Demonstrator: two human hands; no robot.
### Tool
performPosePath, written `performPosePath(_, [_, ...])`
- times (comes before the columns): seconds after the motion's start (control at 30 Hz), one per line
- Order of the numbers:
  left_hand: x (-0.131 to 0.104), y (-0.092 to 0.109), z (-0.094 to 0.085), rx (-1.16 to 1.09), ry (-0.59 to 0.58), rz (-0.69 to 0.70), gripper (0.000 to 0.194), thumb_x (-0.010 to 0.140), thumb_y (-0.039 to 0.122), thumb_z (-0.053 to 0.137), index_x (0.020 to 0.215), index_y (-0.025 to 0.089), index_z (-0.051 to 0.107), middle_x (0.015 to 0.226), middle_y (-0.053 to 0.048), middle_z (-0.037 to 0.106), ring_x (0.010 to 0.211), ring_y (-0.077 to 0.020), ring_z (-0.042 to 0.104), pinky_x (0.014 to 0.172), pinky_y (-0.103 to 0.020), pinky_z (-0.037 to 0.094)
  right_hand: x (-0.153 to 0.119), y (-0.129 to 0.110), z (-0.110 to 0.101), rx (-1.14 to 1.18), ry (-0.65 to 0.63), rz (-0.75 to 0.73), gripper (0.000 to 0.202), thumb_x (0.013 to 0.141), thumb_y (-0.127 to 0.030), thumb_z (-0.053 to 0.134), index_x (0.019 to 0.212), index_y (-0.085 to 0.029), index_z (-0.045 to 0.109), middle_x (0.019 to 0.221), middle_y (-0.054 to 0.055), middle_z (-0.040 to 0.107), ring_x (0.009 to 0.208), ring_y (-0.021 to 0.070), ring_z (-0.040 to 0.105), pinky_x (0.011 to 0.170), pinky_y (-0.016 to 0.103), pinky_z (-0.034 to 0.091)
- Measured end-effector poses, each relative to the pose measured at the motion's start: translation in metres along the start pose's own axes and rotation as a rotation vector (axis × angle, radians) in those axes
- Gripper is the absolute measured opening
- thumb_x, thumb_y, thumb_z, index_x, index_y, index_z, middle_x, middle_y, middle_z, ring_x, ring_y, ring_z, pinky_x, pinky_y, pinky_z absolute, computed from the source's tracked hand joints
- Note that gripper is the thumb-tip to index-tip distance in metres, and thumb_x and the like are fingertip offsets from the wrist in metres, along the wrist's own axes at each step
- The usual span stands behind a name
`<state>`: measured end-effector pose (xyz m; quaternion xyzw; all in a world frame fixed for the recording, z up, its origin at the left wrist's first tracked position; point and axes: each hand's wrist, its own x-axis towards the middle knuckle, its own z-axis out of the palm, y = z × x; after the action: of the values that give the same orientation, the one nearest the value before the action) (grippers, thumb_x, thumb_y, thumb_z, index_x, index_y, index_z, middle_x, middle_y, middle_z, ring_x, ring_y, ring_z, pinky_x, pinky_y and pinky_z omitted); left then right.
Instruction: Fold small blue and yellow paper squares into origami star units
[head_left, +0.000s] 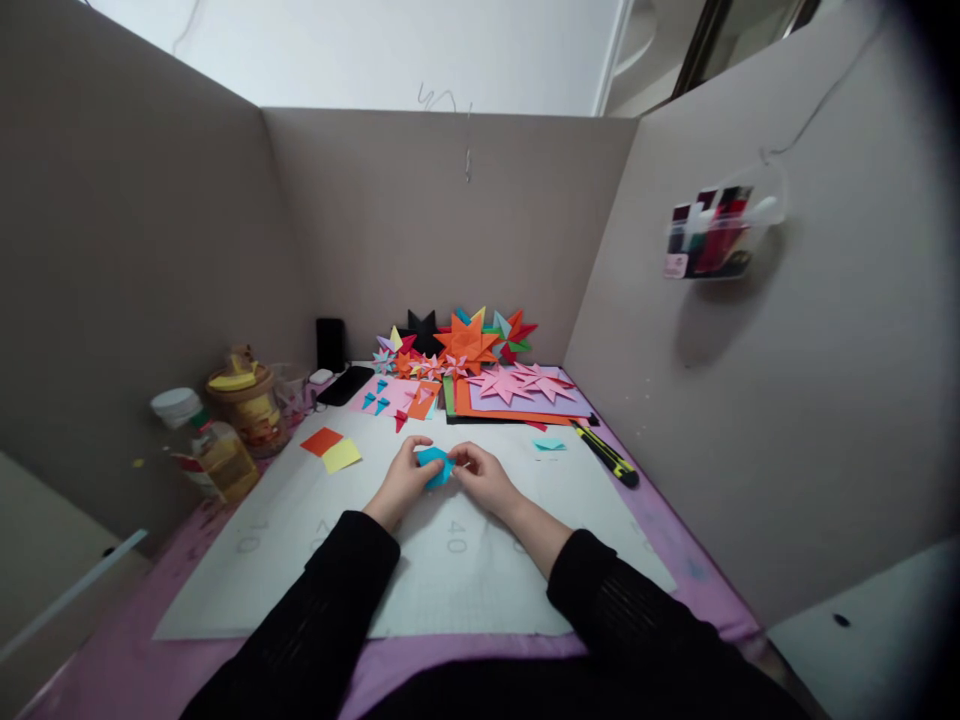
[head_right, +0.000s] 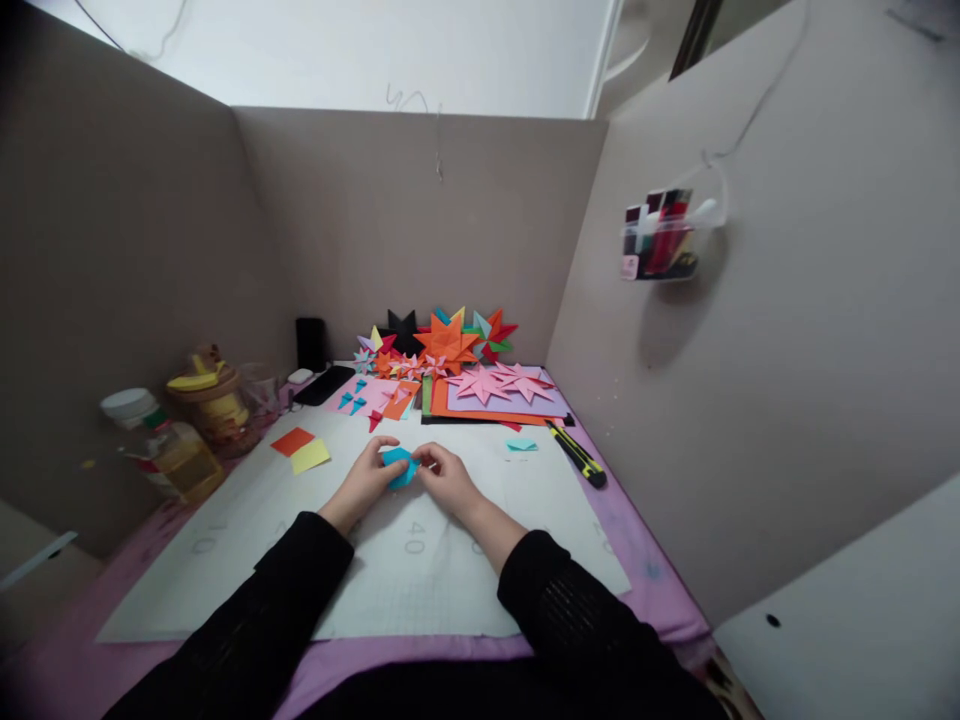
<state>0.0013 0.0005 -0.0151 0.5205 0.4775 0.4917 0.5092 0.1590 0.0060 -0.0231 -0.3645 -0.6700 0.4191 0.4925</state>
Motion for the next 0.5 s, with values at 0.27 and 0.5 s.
performPosePath(0.27, [-0.002, 0.010, 0.000, -0.076, -0.096, 0.021, 0.031, 0.064, 0.028, 0.066, 0.088, 0.017, 0.050, 0.066, 0.003, 0.055, 0.053, -0.0082, 0.051, 0.049, -0.019, 0.038, 0.001, 0.009, -0.001, 0.020, 0.035, 0.023, 0.012, 0.066, -0.022, 0.061, 0.078, -0.019, 0.064, 0.074, 0.002, 0.062, 0.068, 0.0148, 0.055, 0.064, 0.027, 0.044])
performPosePath(0.5, [-0.001, 0.006, 0.001, -0.074, -0.165, -0.027, 0.031, 0.065, 0.035, 0.067, 0.084, 0.016, 0.052, 0.066, 0.000, 0.059, 0.054, -0.0102, 0.053, 0.047, -0.018, 0.035, 0.005, 0.011, -0.002, 0.100, 0.098, 0.073, 0.009, 0.067, -0.027, 0.062, 0.071, -0.019, 0.061, 0.066, 0.000, 0.060, 0.061, 0.0138, 0.053, 0.060, 0.027, 0.042])
